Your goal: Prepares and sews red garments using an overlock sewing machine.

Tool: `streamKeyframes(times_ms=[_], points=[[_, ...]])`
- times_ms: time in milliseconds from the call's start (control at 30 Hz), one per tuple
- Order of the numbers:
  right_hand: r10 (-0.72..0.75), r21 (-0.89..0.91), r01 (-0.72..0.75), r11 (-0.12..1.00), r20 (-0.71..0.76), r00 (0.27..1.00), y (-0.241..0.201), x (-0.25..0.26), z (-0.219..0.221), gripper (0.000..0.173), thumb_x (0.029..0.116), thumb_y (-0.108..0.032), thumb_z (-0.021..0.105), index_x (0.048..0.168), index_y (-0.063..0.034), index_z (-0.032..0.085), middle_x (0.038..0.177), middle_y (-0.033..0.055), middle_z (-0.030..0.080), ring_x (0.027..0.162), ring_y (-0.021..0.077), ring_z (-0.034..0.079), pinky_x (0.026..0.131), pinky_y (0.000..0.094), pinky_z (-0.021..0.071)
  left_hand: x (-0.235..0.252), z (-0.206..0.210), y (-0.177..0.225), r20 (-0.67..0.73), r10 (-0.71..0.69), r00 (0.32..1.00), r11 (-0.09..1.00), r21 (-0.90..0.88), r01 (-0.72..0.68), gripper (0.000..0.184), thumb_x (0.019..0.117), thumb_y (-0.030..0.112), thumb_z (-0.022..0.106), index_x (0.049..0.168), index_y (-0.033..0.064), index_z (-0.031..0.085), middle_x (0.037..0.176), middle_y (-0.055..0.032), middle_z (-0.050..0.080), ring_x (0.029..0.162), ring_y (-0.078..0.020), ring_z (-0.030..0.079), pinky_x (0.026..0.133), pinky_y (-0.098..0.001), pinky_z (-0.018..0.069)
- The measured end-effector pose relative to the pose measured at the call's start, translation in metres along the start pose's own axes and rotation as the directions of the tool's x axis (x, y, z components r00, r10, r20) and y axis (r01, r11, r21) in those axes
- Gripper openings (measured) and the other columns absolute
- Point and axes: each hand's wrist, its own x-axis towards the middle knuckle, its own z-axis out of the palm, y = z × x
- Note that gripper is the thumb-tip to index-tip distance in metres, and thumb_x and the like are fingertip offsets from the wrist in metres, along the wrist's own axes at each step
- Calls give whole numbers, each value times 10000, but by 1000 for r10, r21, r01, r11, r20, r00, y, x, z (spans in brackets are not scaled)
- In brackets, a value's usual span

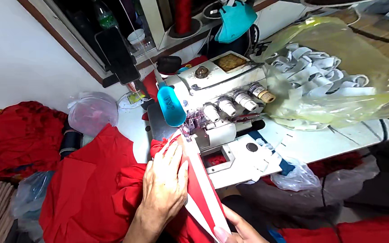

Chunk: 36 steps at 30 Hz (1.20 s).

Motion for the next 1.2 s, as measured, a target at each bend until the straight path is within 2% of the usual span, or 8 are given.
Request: streamKeyframes(times_ms=[367, 500, 600, 800, 900, 1000, 1100, 1200], points=[[-4, 62, 10, 998, -97, 995, 3, 84, 20, 560, 925, 14, 577, 1480, 4, 508, 683, -11, 681, 393, 34, 489, 330, 195, 408, 53, 11, -34, 8, -153, 988, 985, 82, 152, 382, 1005, 361, 495, 1239, 190, 744, 1192, -35, 717, 1047, -301, 649, 740, -484, 549], [-92, 8, 94, 996, -136, 986, 7, 112, 27, 264, 956, -45, 605, 1168, -39, 763, 779, -8, 721, 445, 9, 494, 367, 170, 394, 67, 14, -47, 35, -187, 982, 979, 89, 184, 357, 1023, 332, 506, 1243, 161, 730, 1242, -40, 714, 1116, -316, 646, 804, -513, 553], [-109, -72, 100, 992, -148, 983, 8, 128, 29, 172, 927, -54, 632, 958, -88, 798, 737, -44, 710, 441, -8, 496, 376, 169, 396, 75, 16, -58, 55, -181, 982, 983, 48, 179, 333, 1027, 314, 512, 1223, 147, 724, 1200, -47, 717, 1106, -311, 641, 814, -527, 541], [-149, -139, 131, 982, -135, 979, 8, 147, 27, 181, 916, -57, 652, 935, -129, 817, 782, -48, 743, 496, -3, 549, 434, 184, 438, 58, 1, -79, 121, -135, 984, 981, -121, 149, 490, 1067, 475, 411, 1350, 182, 683, 1365, 8, 665, 1297, -203, 586, 1050, -488, 488], [-184, -134, 167, 977, -124, 975, 9, 151, 25, 191, 912, -28, 646, 934, -115, 814, 820, -42, 757, 522, -8, 565, 458, 172, 452, 31, -18, -85, 61, -67, 996, 982, -174, 77, 484, 1046, 486, 461, 1321, 172, 707, 1346, 25, 682, 1260, -141, 617, 1047, -405, 510], [-226, -130, 213, 968, -93, 970, 11, 153, 23, 227, 913, 1, 614, 969, -89, 815, 913, -11, 781, 661, 22, 659, 603, 193, 547, 6, -34, -88, -24, 58, 998, 983, -175, -61, 436, 949, 495, 661, 1166, 131, 762, 1205, -2, 740, 1156, -136, 678, 961, -336, 578], [-214, -116, 200, 973, -120, 969, 9, 150, 26, 234, 915, 6, 593, 956, -82, 805, 857, -29, 766, 511, -10, 556, 423, 164, 423, -9, -33, -80, -177, 176, 968, 984, 2, -178, 173, 898, 242, 662, 948, 105, 756, 924, -32, 735, 924, -195, 704, 808, -338, 589], [-216, -139, 200, 970, -112, 970, 10, 142, 25, 224, 921, -1, 588, 961, -74, 795, 851, -31, 762, 484, -16, 546, 394, 154, 418, -20, -27, -59, -290, 240, 926, 970, 110, -217, 168, 902, 122, 586, 931, 71, 743, 814, -60, 705, 809, -231, 692, 785, -377, 570]])
